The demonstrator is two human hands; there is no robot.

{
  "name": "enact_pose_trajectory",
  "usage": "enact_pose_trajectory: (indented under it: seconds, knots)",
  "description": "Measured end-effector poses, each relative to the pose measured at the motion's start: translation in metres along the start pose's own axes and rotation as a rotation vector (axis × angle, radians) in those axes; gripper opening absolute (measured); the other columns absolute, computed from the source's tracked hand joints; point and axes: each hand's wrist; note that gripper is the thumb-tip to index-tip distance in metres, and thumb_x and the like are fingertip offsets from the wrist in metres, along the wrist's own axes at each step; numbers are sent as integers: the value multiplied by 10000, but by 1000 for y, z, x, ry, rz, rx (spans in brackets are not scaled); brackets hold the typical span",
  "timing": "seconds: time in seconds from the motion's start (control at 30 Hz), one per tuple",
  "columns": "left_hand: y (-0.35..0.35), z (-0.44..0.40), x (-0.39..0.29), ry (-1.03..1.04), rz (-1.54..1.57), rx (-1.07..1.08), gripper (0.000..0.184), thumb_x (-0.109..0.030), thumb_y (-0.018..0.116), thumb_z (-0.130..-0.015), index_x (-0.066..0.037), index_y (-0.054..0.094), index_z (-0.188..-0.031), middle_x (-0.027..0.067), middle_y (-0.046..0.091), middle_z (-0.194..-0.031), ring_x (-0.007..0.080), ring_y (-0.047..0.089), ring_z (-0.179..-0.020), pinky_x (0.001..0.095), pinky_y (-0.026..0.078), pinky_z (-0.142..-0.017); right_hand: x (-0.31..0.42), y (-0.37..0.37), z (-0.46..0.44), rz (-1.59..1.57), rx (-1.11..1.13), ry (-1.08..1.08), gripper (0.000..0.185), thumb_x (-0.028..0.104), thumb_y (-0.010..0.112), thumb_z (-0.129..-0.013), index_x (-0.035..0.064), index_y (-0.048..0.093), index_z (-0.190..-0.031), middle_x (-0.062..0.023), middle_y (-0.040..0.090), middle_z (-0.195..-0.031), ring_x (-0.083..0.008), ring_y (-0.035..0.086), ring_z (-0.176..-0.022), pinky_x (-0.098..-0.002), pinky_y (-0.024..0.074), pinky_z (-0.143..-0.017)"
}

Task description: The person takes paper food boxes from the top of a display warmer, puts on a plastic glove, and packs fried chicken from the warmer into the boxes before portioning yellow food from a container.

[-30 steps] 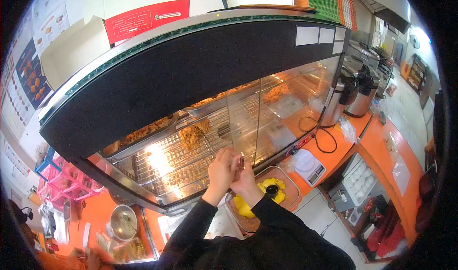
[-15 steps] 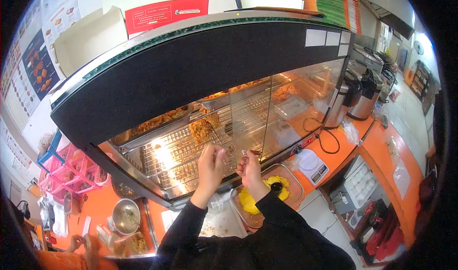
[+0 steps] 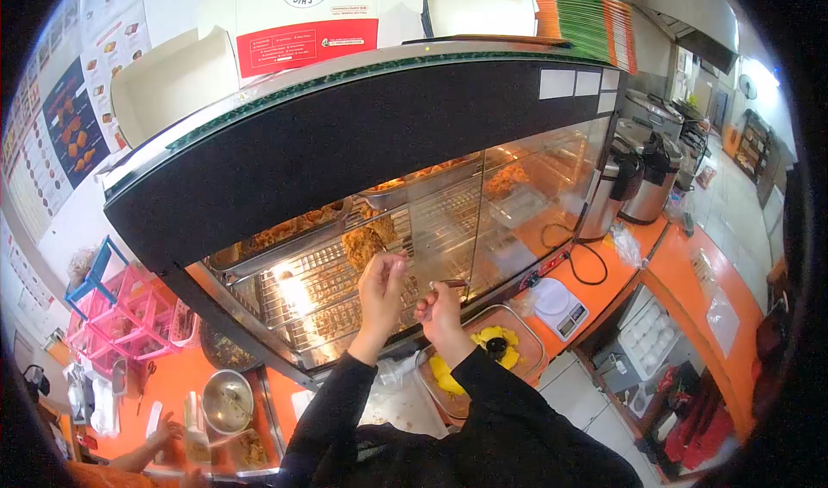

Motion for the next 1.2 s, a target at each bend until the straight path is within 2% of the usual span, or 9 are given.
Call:
enact_pose_trajectory:
  seconds: [0.17,0.27,0.37,0.4,0.5,0.7,0.8,1.1,1.2]
  knots:
    - [-9,1,-11,-48,-4,-42,70,-55,538,-920,4,567,-946,75,639,-948,107,600,-840,242,479,-738,-15,4,8,207,62,-155,99,181,525,-873,130,451,-915,34,388,-597,-131,443,-481,-304,390,-432]
    - [-13,-1,-12,-82,10,-52,73,-33,554,-905,3,568,-967,64,640,-945,116,614,-858,234,488,-748,-21,-17,-12,702,203,-674,145,206,566,-873,102,503,-953,-18,486,-609,-198,503,-487,-346,432,-489]
    - [-18,-8,-10,-114,36,-44,103,-10,564,-891,4,567,-993,60,644,-939,123,623,-874,243,506,-760,10,-10,17,1257,174,-914,204,234,591,-868,71,532,-977,-98,571,-693,-263,572,-577,-376,451,-569]
    - [-19,-10,-9,-124,39,-40,115,-3,567,-887,4,567,-1002,60,646,-937,125,625,-880,248,512,-764,24,-1,32,1388,177,-869,216,248,587,-872,55,522,-944,-144,582,-749,-309,594,-680,-413,450,-595]
    - [-19,-18,-6,-156,42,2,143,14,569,-877,7,568,-1019,75,650,-949,121,623,-892,259,526,-769,28,0,25,1460,105,-1295,189,235,621,-856,69,539,-896,-81,604,-697,-270,606,-617,-369,456,-550]
    - [-20,-29,-9,-292,128,174,184,42,534,-873,16,557,-1054,113,659,-1003,147,642,-888,267,534,-784,38,23,35,1492,151,-1523,185,220,603,-863,48,538,-883,-117,578,-736,-315,592,-668,-410,459,-575]
    - [-23,-36,3,-346,187,232,176,41,515,-879,15,548,-1051,132,660,-1013,170,652,-894,287,542,-794,38,27,40,1522,174,-1423,170,205,596,-865,43,545,-871,-128,582,-746,-330,588,-687,-420,459,-585]
    - [-29,-48,24,-435,388,327,169,50,515,-869,6,537,-1031,159,650,-1018,220,656,-910,345,554,-823,36,31,36,1423,194,-1401,170,188,595,-864,39,524,-822,-154,566,-737,-362,572,-683,-436,436,-577]
    - [-28,-48,15,-487,403,316,166,48,523,-867,10,540,-1028,154,649,-1016,219,656,-909,346,555,-821,36,31,36,1504,185,-1322,186,240,552,-890,55,532,-887,-158,592,-782,-364,580,-729,-449,463,-602]
Point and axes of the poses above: each hand's wrist, its own z-axis away from the middle knuckle, its own y-axis out of the palm, x = y × z
